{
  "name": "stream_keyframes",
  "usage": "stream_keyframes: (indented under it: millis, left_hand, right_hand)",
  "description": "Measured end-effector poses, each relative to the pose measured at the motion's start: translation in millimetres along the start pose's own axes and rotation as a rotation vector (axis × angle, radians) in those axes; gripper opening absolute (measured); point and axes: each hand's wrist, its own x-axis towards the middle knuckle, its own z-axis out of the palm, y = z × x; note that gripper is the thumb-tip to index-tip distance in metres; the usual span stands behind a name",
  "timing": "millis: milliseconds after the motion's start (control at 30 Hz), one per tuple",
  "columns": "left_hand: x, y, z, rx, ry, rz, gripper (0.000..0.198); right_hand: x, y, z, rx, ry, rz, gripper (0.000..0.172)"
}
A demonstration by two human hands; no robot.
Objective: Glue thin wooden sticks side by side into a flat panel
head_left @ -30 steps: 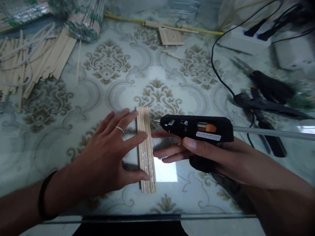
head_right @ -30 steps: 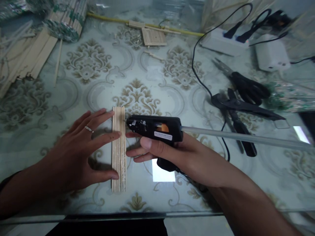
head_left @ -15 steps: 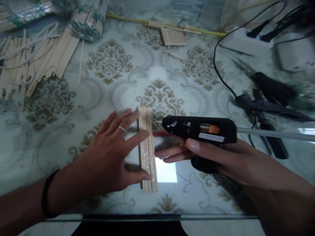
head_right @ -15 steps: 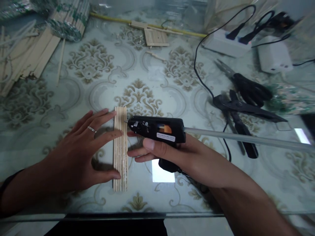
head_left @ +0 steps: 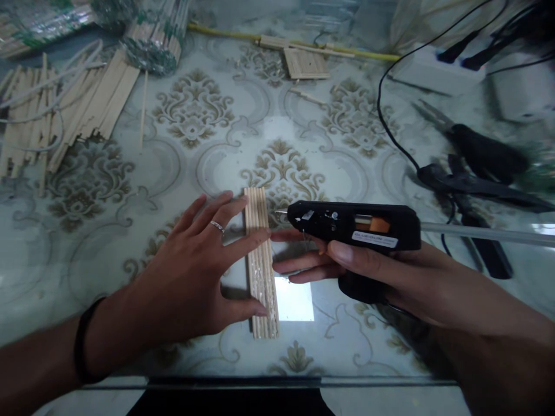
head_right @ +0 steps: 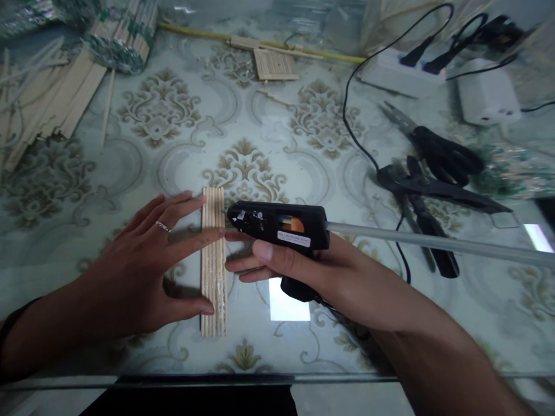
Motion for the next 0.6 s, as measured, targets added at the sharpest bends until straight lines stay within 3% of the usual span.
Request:
stream_keyframes:
  millis: [600]
  left_hand:
    - [1.0, 0.9, 0.0, -0.011, 0.005, 0.001, 0.088]
  right_hand:
    - [2.4, 3.0, 3.7, 0.062, 0.005, -0.003, 0.045]
